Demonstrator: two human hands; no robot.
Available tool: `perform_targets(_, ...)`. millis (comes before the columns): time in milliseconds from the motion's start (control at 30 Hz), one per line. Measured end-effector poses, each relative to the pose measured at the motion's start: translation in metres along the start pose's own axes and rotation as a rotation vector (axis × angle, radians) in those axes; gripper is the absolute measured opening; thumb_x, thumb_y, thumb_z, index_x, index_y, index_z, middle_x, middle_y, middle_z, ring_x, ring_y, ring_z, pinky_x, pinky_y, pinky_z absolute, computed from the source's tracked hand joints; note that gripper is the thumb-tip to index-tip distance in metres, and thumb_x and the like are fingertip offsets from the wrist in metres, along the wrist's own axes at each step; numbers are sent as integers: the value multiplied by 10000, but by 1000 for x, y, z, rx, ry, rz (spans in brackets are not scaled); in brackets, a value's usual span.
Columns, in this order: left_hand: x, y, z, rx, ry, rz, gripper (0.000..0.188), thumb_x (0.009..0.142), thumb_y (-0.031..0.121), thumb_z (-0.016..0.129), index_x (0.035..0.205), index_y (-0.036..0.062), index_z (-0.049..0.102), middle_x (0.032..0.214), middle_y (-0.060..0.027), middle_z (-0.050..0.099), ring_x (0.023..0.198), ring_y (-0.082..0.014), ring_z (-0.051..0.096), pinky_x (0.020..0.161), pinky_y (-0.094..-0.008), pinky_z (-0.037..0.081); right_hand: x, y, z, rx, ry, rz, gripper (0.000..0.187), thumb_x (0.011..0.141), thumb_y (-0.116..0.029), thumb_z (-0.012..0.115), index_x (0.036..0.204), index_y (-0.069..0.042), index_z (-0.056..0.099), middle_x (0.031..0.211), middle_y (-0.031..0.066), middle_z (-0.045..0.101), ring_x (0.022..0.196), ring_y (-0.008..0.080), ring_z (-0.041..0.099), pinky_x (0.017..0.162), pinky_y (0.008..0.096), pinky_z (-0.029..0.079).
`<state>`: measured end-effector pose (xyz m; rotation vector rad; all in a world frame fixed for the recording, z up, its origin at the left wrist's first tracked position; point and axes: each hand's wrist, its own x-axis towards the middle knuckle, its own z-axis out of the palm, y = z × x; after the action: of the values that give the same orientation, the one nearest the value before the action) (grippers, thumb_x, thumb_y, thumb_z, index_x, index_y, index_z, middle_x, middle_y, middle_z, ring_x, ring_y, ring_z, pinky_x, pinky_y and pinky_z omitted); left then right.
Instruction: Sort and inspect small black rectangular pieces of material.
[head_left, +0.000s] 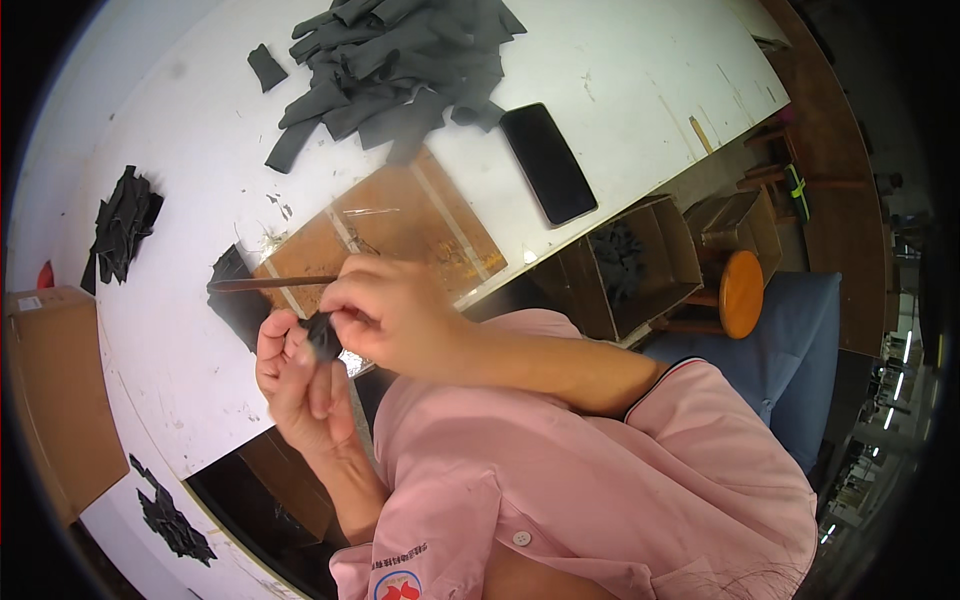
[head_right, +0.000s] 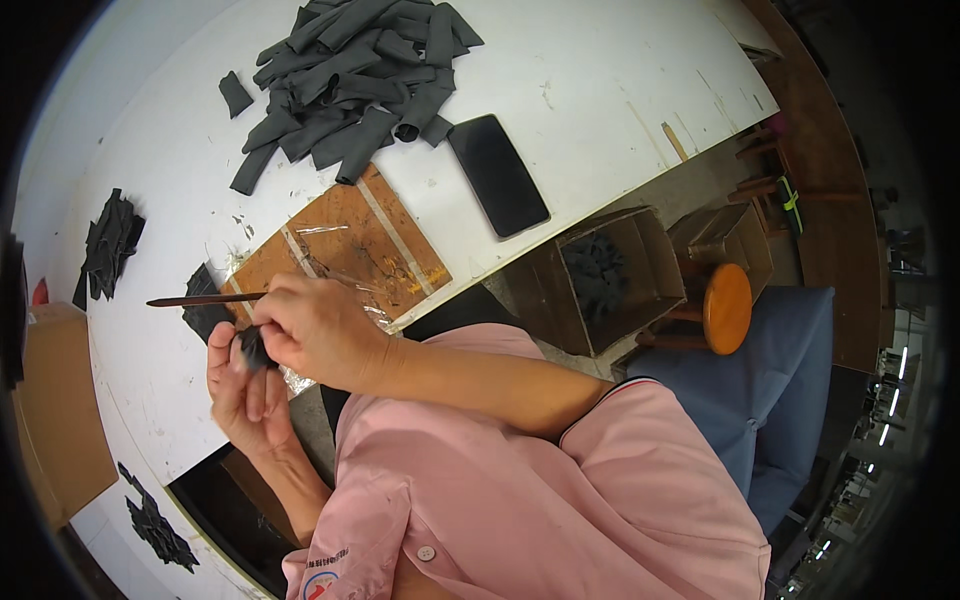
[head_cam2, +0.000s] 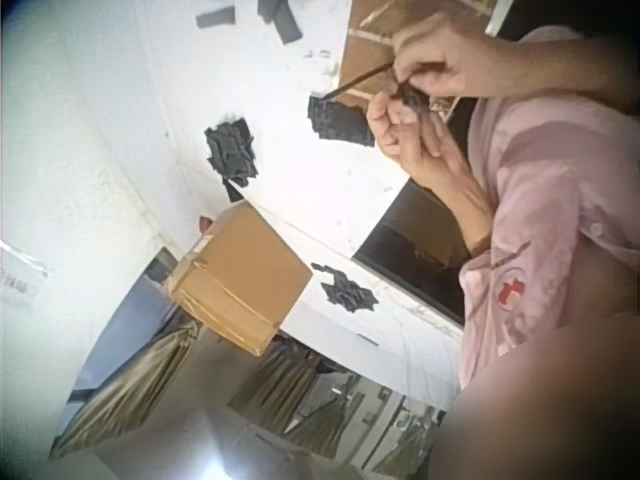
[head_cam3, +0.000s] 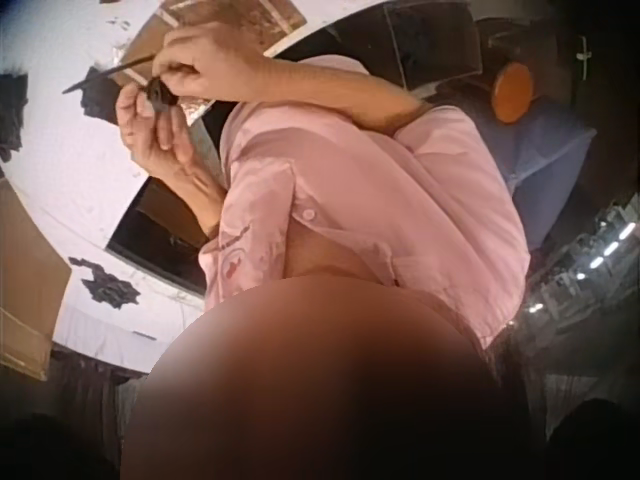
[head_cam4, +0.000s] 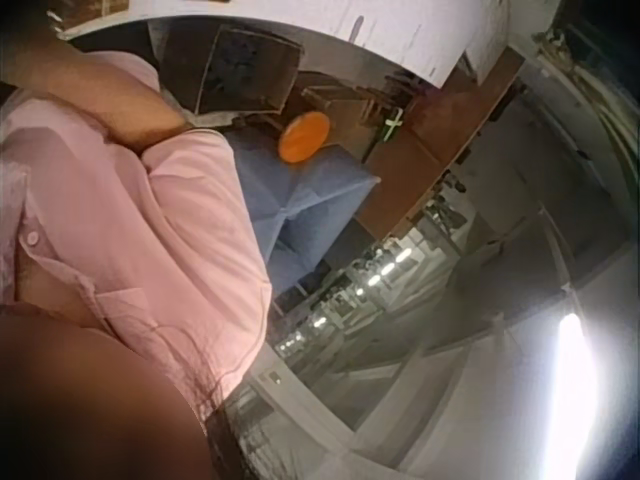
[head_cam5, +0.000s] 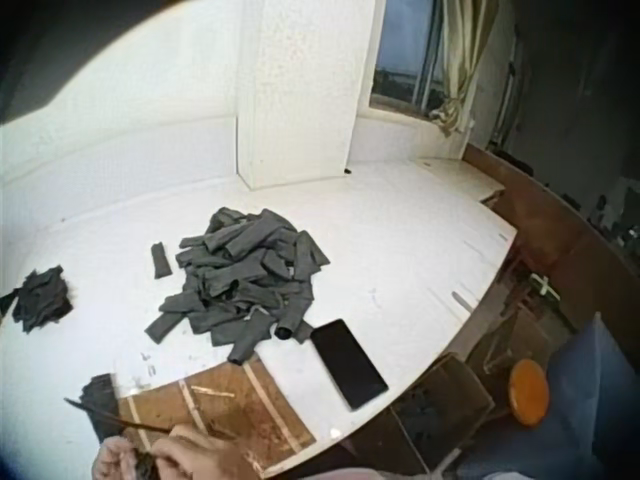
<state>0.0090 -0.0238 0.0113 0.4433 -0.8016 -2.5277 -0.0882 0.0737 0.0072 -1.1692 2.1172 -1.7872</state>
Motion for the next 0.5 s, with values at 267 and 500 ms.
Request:
perform_targets(267,-4,-14,15,669,404,323,185,710,-67,484,888,-33,520,746,-13,524,514,-7,405,421,-126,270,-3,3,0,1367,-392,897,100,765,-113,573,785,-15,563,655,-20,498,586,40,445,513,159,332)
perform_targets(500,-10,4,5,204,120,64,166,741,-88,488,898,-43,457,671,-73,551,341,-23,307,317,-142,219,5,5,-5,685,-439,642,114,795,-143,550,797,-29,547,681,-29,503,641,42,453,583,195,379)
